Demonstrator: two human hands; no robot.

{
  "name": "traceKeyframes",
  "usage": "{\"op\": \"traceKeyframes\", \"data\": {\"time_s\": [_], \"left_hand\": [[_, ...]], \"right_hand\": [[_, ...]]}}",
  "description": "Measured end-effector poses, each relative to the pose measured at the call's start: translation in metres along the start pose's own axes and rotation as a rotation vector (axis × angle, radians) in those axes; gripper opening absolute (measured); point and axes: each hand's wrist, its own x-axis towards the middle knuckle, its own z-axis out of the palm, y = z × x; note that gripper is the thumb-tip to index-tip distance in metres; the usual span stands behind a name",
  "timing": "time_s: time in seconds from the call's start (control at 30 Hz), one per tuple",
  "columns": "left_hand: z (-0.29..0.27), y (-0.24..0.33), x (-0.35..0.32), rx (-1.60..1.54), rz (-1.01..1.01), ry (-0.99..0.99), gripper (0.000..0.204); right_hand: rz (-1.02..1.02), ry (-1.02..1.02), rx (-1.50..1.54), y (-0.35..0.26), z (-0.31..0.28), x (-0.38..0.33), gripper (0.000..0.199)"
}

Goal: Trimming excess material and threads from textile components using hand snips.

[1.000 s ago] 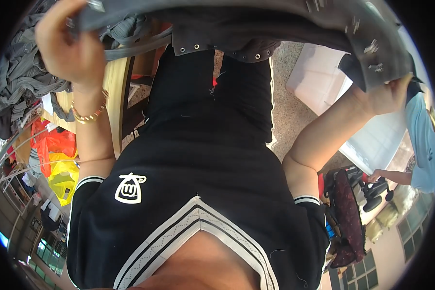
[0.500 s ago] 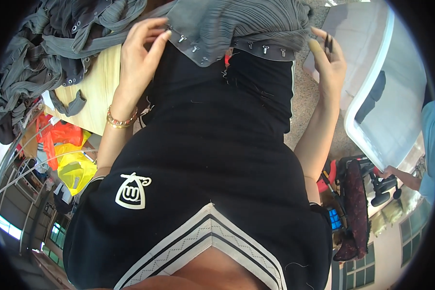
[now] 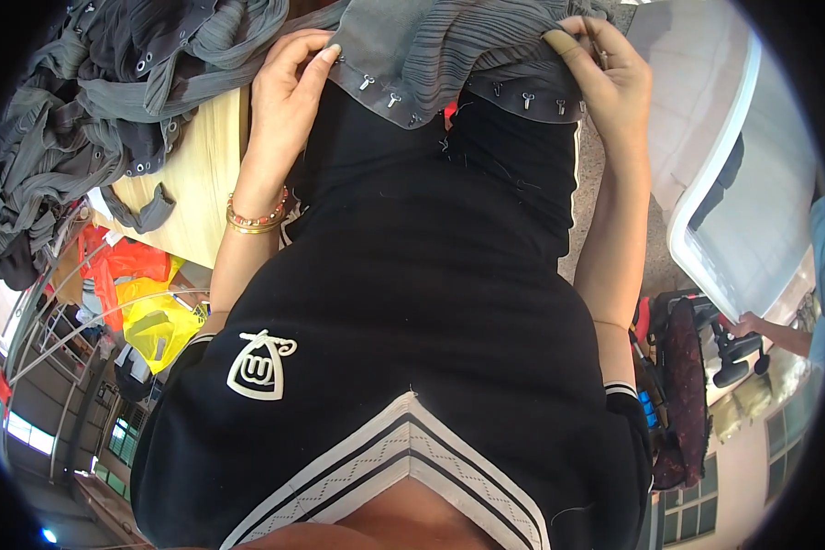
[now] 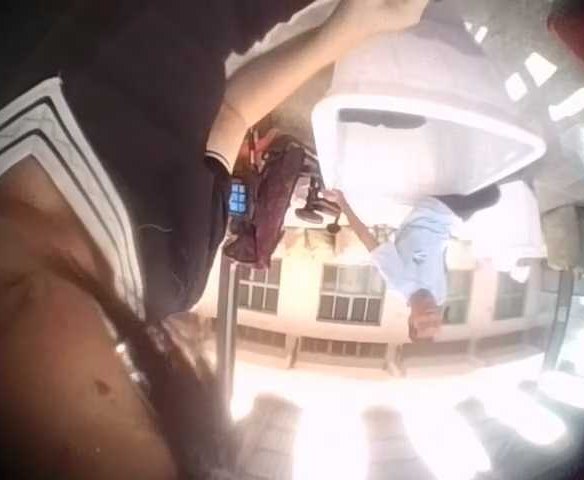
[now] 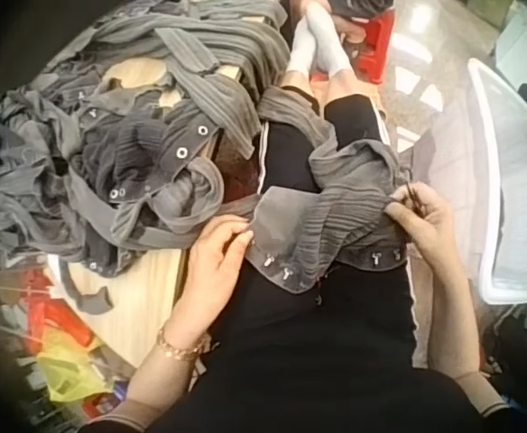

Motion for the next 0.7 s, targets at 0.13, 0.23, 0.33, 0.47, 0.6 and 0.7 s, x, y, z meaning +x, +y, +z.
{"op": "traceKeyframes", "data": {"time_s": [0.13, 0.23, 0.33, 0.47, 0.6, 0.7], "left_hand": [[-0.018, 0.026, 0.002, -0.542, -0.307, -0.092, 0.018], [-0.033, 0.032, 0.009, -0.992, -0.383, -0.076, 0.020], [-0.031, 0.041, 0.016, -1.059, -0.355, -0.152, 0.021], [-0.021, 0.055, 0.013, -0.959, -0.292, -0.081, 0.024], [-0.019, 0.084, 0.017, -0.870, -0.217, -0.139, 0.030], [-0.020, 0.122, 0.024, -1.004, -0.425, 0.012, 0.020]], "right_hand": [[-0.062, 0.188, 0.255, -0.014, -0.018, 0.001, 0.020], [-0.174, 0.271, 0.172, -0.018, -0.051, 0.018, 0.027], [-0.247, 0.261, -0.154, -0.041, -0.025, 0.023, 0.034], [-0.167, -0.012, -0.029, -0.067, 0.029, -0.006, 0.034], [-0.394, -0.210, -0.081, -0.079, 0.063, -0.014, 0.040], [-0.278, -0.204, 0.008, -0.081, 0.076, -0.014, 0.041]]}}
